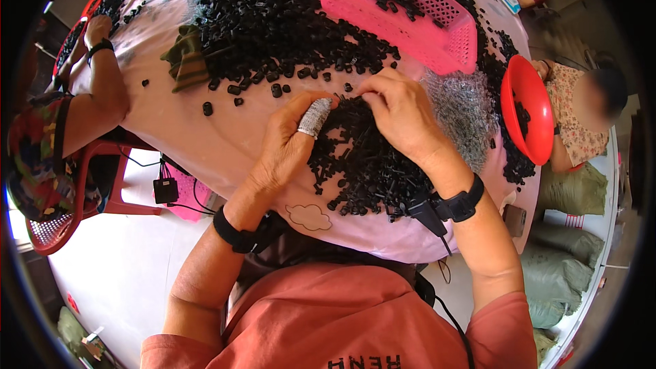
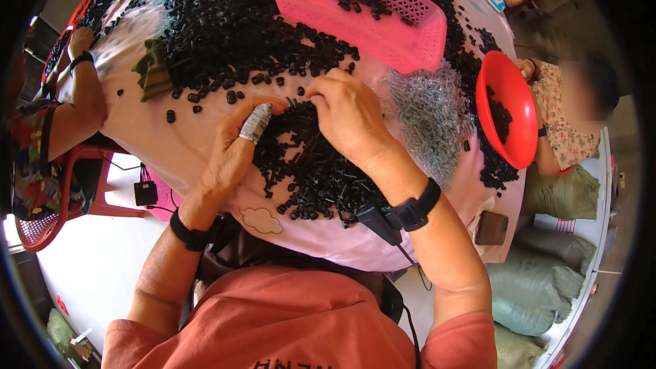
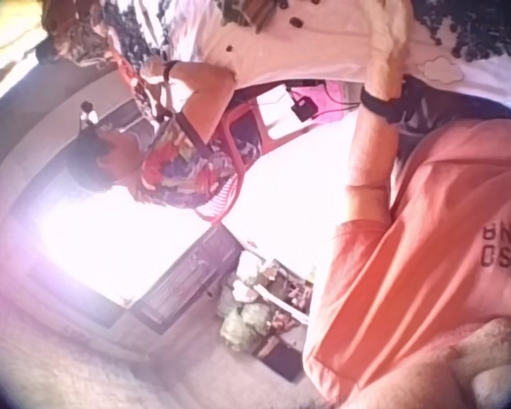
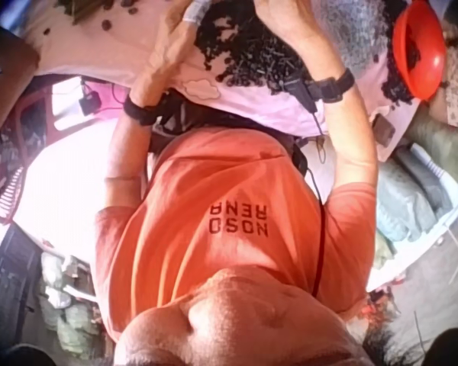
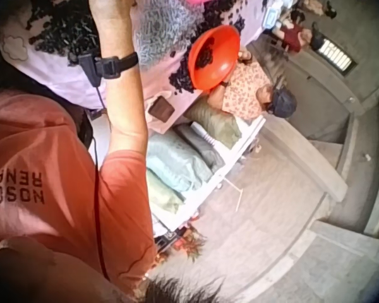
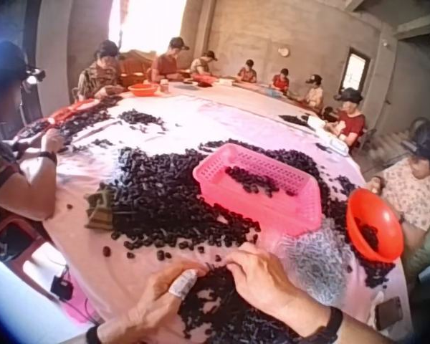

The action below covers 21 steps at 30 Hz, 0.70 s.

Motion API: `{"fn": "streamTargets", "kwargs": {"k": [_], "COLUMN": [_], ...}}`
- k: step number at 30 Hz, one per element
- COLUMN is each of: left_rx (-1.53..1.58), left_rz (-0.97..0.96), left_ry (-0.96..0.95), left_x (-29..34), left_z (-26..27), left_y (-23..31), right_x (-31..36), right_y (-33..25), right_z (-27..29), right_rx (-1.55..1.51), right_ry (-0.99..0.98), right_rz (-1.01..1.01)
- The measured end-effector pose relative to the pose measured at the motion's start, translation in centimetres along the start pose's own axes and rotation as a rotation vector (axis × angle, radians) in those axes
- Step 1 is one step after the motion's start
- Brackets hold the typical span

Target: Sort small black plastic components on a table into groups or containers.

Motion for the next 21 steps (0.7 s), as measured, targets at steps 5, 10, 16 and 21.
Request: {"fn": "streamTargets", "kwargs": {"k": [5,10,16,21], "left_rx": [-0.026,-0.034,-0.185,-0.244], "left_rz": [0.016,-0.016,0.031,-0.084], "left_ry": [-0.034,-0.007,-0.013,-0.092], "left_x": [-0.1,0.0,-0.2,-0.3], "left_z": [0.1,0.2,-0.9,-2.7], "left_y": [0.2,0.5,0.7,1.2], "right_x": [-0.5,0.0,1.8,2.3], "right_y": [0.7,0.8,1.3,1.0], "right_z": [-1.6,-0.8,-1.4,-1.3], "right_rx": [0.012,-0.051,-0.035,-0.121], "right_ry": [-0.057,-0.006,-0.053,-0.113], "right_rz": [0.043,0.019,0.082,0.064]}}
Point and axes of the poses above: each hand's wrist, its own x-axis away from the middle knuckle, its own z-axis out of the back of the hand, y = z × x, the point moved 6 cm from there along -x, towards the middle knuckle, and after that the axes turned 14 degrees about -x, right-handed, at the moved point
